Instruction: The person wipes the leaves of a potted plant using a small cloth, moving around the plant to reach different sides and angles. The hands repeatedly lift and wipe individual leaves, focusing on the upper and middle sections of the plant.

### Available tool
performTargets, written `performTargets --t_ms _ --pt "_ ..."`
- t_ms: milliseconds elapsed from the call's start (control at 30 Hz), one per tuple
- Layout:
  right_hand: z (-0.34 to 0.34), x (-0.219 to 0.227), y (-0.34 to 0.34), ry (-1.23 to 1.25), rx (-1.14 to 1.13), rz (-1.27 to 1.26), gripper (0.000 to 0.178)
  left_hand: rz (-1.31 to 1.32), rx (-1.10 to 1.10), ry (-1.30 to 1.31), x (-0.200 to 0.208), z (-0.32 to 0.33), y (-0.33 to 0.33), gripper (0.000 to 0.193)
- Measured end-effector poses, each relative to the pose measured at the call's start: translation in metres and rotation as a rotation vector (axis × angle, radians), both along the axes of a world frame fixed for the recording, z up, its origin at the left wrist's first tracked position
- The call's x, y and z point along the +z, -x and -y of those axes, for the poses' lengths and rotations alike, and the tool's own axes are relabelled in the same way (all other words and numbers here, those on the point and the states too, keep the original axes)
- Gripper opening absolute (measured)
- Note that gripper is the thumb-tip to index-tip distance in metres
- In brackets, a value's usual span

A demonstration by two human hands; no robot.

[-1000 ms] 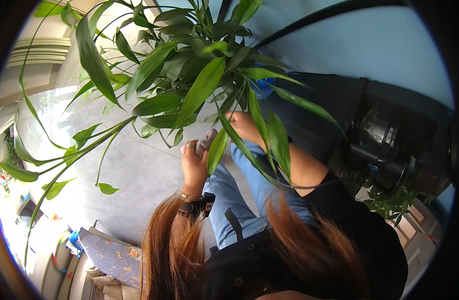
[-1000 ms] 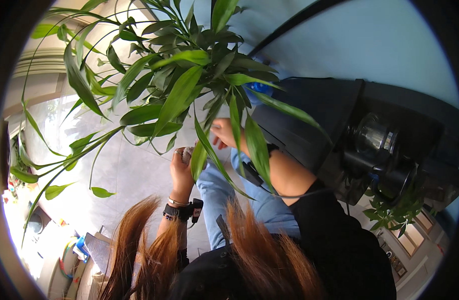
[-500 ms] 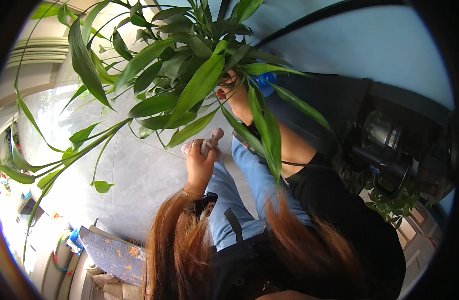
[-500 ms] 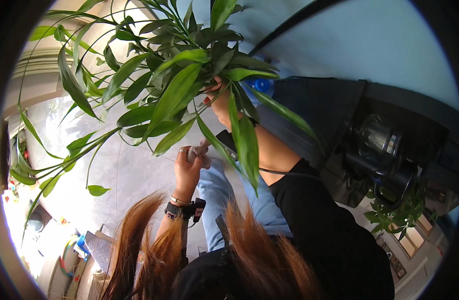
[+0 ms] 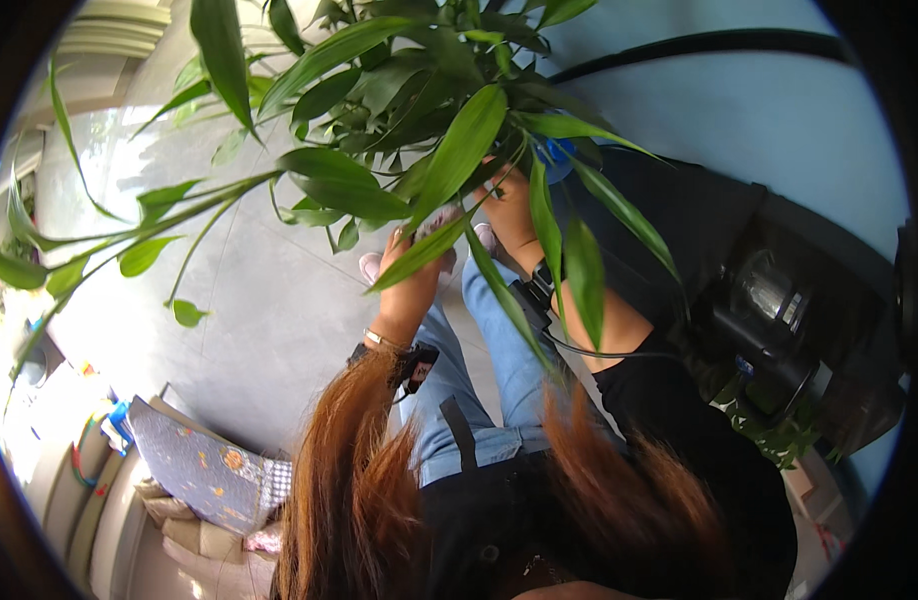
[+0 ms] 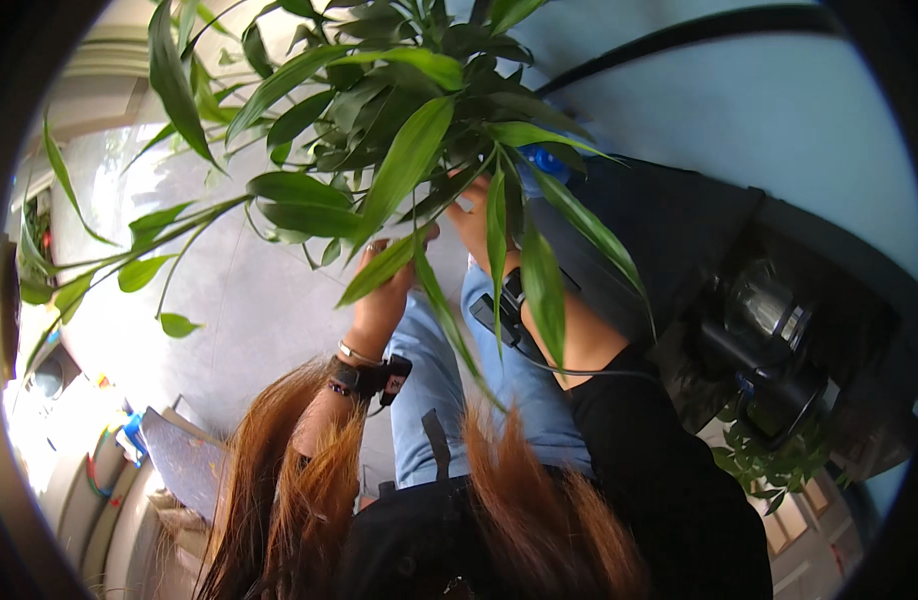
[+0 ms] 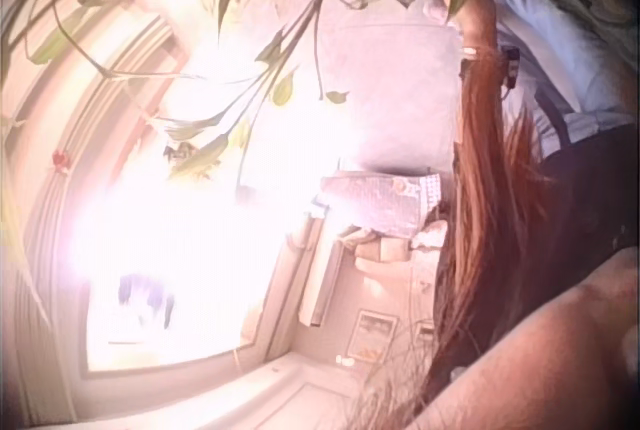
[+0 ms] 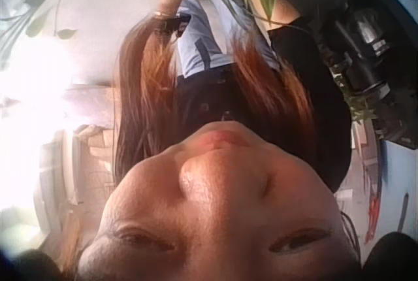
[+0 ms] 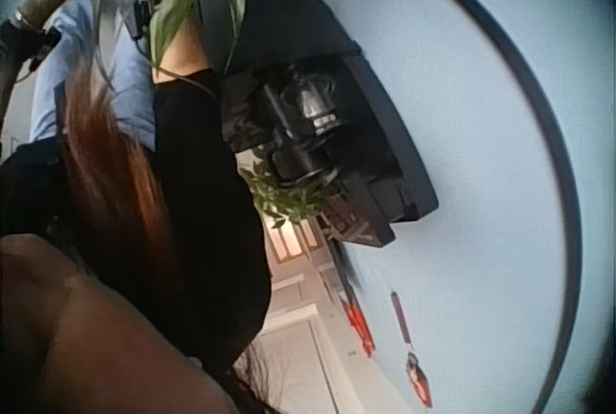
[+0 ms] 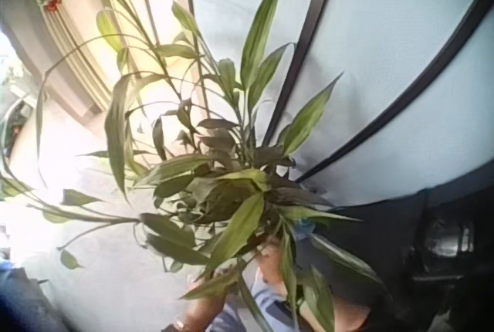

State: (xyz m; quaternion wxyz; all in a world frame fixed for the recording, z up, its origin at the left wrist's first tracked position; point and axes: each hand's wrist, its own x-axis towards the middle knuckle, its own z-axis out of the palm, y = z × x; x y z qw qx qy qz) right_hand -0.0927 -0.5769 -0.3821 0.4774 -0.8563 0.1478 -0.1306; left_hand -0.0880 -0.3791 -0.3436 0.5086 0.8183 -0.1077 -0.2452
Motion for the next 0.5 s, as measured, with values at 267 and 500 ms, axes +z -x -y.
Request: performTargets --t_ms 267,500 --pt "-0.016 0.011 -0.017 -0.419 -0.132 -0.207 0.011 -0.041 0.431 0.211 -0.018 0.037 -0.006 0.033" --pt "0.0 0.031 -0.021 -0.407 0.106 -0.359 0.022 -0.245 0.738 0.306 -0.044 0.037 -0.014 0.028"
